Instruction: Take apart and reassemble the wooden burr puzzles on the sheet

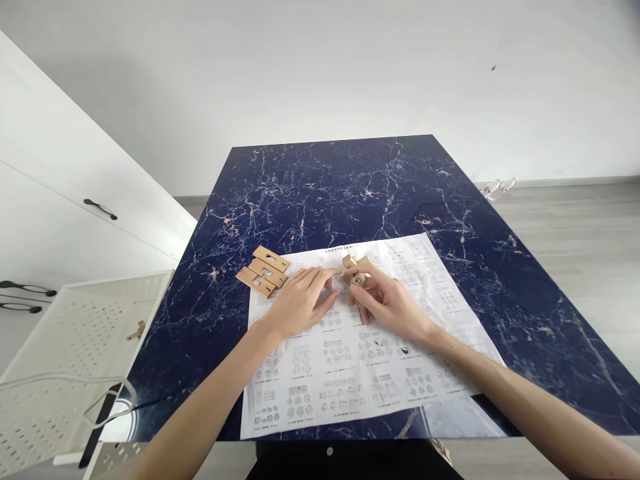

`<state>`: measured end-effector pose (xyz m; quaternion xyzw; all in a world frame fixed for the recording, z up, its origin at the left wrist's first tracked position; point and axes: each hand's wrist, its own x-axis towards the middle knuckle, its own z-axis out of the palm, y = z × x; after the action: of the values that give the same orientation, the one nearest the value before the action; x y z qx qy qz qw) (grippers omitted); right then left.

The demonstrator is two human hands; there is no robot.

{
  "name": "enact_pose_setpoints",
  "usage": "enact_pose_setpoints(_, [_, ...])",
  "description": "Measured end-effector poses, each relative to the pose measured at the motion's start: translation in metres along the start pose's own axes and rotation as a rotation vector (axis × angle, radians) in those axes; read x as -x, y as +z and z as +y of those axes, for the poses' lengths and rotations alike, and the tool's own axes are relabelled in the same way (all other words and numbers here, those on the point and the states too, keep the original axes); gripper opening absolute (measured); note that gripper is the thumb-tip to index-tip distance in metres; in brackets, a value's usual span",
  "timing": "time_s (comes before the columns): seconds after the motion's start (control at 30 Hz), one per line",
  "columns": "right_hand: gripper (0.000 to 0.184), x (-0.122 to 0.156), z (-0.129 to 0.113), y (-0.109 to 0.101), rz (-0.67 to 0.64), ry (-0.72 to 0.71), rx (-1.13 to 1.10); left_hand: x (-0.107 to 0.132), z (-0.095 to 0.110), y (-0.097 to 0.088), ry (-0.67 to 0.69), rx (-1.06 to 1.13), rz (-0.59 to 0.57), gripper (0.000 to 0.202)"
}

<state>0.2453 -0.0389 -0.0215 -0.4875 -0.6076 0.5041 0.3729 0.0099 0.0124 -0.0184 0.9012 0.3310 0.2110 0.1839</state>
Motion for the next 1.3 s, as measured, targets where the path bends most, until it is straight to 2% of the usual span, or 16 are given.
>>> enact_pose_setpoints(0.1, [0.021, 0.001, 0.002, 0.000, 0.001, -0.033, 0.028, 0.000, -0.001, 0.000, -0.070, 0.090, 0.047, 0.038])
enact_pose_setpoints(0.23, [0.019, 0.003, 0.002, -0.001, -0.012, -0.139, 0.124, -0.001, -0.001, 0.000, -0.104, 0.391, 0.128, 0.072])
enact_pose_setpoints(0.3, [0.021, 0.005, 0.001, -0.002, -0.037, -0.217, 0.165, -0.001, 0.000, -0.002, -0.113, 0.548, 0.078, 0.080])
enact_pose_setpoints(0.47, [0.023, 0.008, -0.001, -0.004, -0.103, -0.409, 0.217, 0.000, 0.003, -0.010, -0.189, 0.817, -0.167, 0.088])
enact_pose_setpoints(0.53, [0.024, 0.008, 0.000, -0.004, -0.117, -0.453, 0.230, 0.000, 0.004, -0.012, -0.207, 0.870, -0.221, 0.088])
enact_pose_setpoints(0.63, [0.022, 0.008, 0.004, -0.003, -0.119, -0.484, 0.262, -0.001, 0.006, -0.013, -0.218, 0.869, -0.205, 0.077])
enact_pose_setpoints(0.7, [0.017, 0.009, 0.007, -0.002, -0.066, -0.459, 0.263, -0.002, 0.007, -0.013, -0.225, 0.864, -0.174, 0.071])
enact_pose_setpoints(0.83, [0.026, 0.010, 0.009, 0.000, 0.094, -0.334, 0.243, -0.005, 0.010, -0.014, -0.232, 0.856, -0.155, 0.065])
enact_pose_setpoints(0.9, [0.023, 0.009, 0.008, 0.001, 0.122, -0.325, 0.265, -0.006, 0.011, -0.014, -0.237, 0.830, -0.146, 0.058])
enact_pose_setpoints(1.1, [0.017, 0.010, 0.008, 0.002, 0.126, -0.434, 0.321, -0.007, 0.010, -0.014, -0.252, 0.779, -0.153, 0.052])
enact_pose_setpoints(1.3, [0.014, 0.011, 0.006, 0.002, 0.085, -0.469, 0.378, -0.007, 0.010, -0.017, -0.245, 0.812, -0.160, 0.046])
